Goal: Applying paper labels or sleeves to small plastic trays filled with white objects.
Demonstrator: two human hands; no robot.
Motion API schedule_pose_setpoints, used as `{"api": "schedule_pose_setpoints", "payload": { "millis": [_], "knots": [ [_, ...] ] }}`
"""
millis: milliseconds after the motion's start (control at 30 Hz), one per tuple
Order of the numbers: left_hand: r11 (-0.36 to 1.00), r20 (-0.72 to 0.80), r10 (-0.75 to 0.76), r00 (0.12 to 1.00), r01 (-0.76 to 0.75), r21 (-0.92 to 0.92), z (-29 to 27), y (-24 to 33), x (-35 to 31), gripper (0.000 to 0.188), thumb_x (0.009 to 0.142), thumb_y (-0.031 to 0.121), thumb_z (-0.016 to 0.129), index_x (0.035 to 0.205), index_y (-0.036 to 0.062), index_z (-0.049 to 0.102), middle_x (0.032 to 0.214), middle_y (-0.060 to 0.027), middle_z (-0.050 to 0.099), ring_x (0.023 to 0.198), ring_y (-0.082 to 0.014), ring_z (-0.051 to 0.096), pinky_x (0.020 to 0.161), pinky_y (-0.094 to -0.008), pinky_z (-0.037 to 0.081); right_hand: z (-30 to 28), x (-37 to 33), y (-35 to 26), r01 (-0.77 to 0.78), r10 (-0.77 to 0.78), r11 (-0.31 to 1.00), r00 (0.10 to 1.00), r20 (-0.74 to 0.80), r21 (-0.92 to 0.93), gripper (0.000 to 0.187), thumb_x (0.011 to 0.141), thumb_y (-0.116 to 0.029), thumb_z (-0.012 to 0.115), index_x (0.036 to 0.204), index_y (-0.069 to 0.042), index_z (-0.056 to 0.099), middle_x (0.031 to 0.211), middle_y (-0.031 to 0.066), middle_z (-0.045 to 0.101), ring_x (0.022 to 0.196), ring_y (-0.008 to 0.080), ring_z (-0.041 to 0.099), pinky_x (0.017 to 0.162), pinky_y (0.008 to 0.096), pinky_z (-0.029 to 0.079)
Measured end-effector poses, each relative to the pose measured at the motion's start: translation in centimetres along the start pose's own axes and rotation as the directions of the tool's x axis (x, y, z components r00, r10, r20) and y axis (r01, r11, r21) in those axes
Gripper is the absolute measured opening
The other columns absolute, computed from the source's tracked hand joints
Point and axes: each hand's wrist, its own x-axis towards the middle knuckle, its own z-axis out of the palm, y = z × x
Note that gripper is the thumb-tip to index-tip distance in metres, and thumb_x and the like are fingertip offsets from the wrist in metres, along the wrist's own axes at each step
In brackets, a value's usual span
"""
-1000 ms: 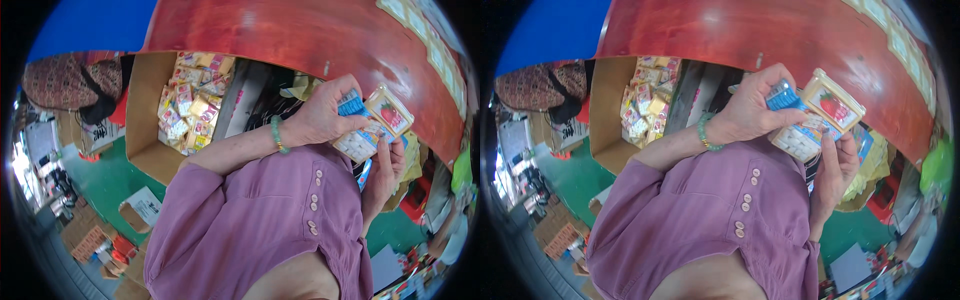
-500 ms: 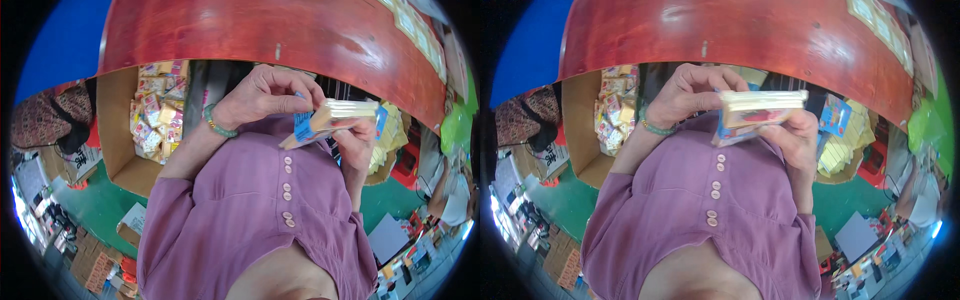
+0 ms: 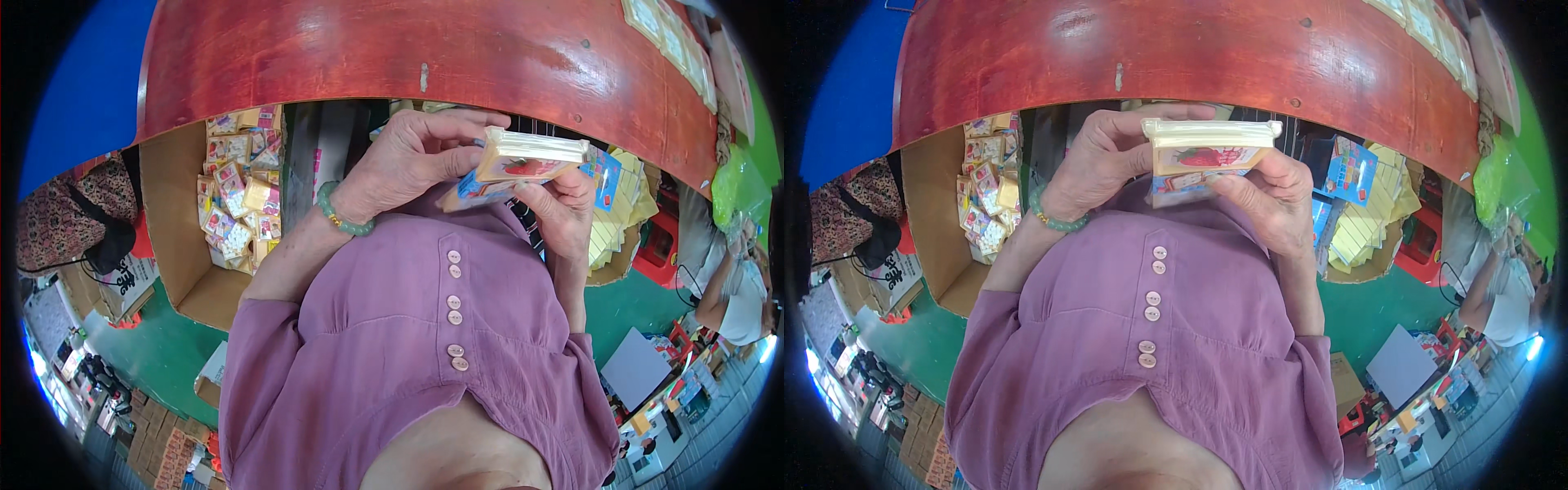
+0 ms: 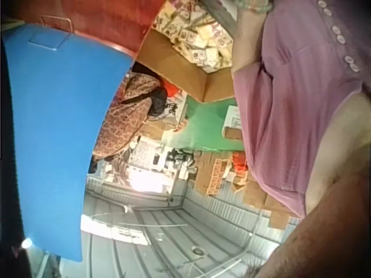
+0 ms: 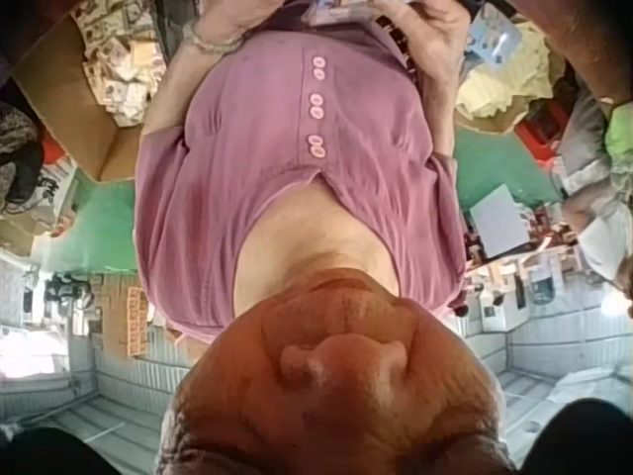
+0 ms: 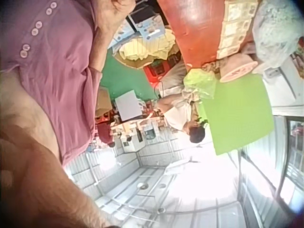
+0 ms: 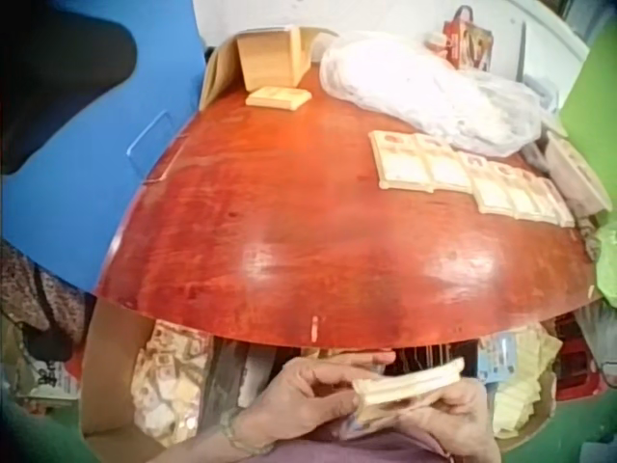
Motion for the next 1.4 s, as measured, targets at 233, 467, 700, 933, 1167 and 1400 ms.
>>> {"api": "schedule_pose_setpoints", "payload": {
  "millis": [233, 467, 700, 933, 1167, 1400],
  "knots": [
    [0.982, -0.007, 0.133, 0.991, -0.13, 0.14, 0.1, -0.2, 0.1, 0.023, 0.088, 0.005, 0.059, 0.108, 0.0027, 0.068, 0.12, -0.0155, 0.061, 0.107, -0.0205, 0.06, 0.093, -0.0316, 0.049, 0.1, 0.1, -0.3, 0.219, -0.183, 0.93, 0.972, 0.146, -0.296, 0.027, 0.078, 0.01, 0.068, 0.103, 0.002, 0.065, 0.098, 0.0114, 0.064, 0.091, 0.0183, 0.061, 0.08, 0.0279, 0.048],
    [0.97, 0.04, 0.107, 0.993, -0.113, 0.215, 0.1, -0.2, -0.1, 0.022, 0.088, 0.002, 0.056, 0.107, 0.0015, 0.069, 0.116, -0.0168, 0.062, 0.105, -0.0213, 0.061, 0.09, -0.0315, 0.05, 0.1, 0.2, -0.6, 0.182, -0.138, 0.935, 0.978, 0.158, -0.306, 0.019, 0.078, 0.001, 0.07, 0.096, 0.003, 0.066, 0.095, 0.0147, 0.066, 0.089, 0.0237, 0.062, 0.082, 0.0339, 0.047],
    [0.985, 0.141, 0.038, 0.989, -0.061, 0.162, 0.3, 0.5, 0.2, 0.021, 0.09, 0.006, 0.057, 0.106, -0.0004, 0.068, 0.117, -0.0157, 0.062, 0.105, -0.0206, 0.061, 0.092, -0.0308, 0.048, -0.3, 0.5, -1.1, 0.281, -0.184, 0.895, 0.94, 0.289, -0.345, 0.015, 0.082, -0.01, 0.067, 0.091, 0.002, 0.066, 0.091, 0.0169, 0.066, 0.084, 0.0241, 0.061, 0.076, 0.0353, 0.046],
    [0.968, 0.024, -0.022, 0.999, 0.015, 0.249, 0.9, 0.5, 0.1, 0.051, 0.083, -0.003, 0.063, 0.132, 0.0003, 0.049, 0.123, -0.0157, 0.057, 0.105, -0.0188, 0.061, 0.094, -0.0308, 0.048, -0.2, -0.4, -1.0, 0.372, -0.249, 0.77, 0.924, 0.291, -0.519, 0.016, 0.078, -0.011, 0.067, 0.088, 0.001, 0.066, 0.1, 0.0191, 0.065, 0.088, 0.0264, 0.061, 0.078, 0.0364, 0.047],
    [0.98, -0.033, 0.083, 0.996, -0.076, 0.186, 1.3, -0.4, 0.1, 0.042, 0.087, -0.006, 0.057, 0.128, 0.0001, 0.047, 0.11, -0.01, 0.059, 0.093, -0.0128, 0.062, 0.084, -0.0259, 0.051, 0.3, -0.2, -0.4, 0.432, -0.321, 0.687, 0.902, 0.288, -0.585, 0.023, 0.079, -0.018, 0.067, 0.09, 0.001, 0.064, 0.103, 0.0196, 0.064, 0.094, 0.0288, 0.061, 0.079, 0.0358, 0.05],
    [0.961, -0.045, 0.136, 0.99, -0.12, 0.249, 1.3, 0.1, 0.0, 0.034, 0.092, -0.006, 0.049, 0.125, -0.0017, 0.048, 0.103, -0.0094, 0.059, 0.093, -0.0151, 0.061, 0.086, -0.0269, 0.049, 0.1, 0.3, -0.7, 0.528, -0.382, 0.655, 0.849, 0.366, -0.54, 0.026, 0.08, -0.022, 0.066, 0.089, 0.001, 0.062, 0.093, 0.0175, 0.064, 0.083, 0.0288, 0.06, 0.073, 0.0382, 0.048]
  ]
}}
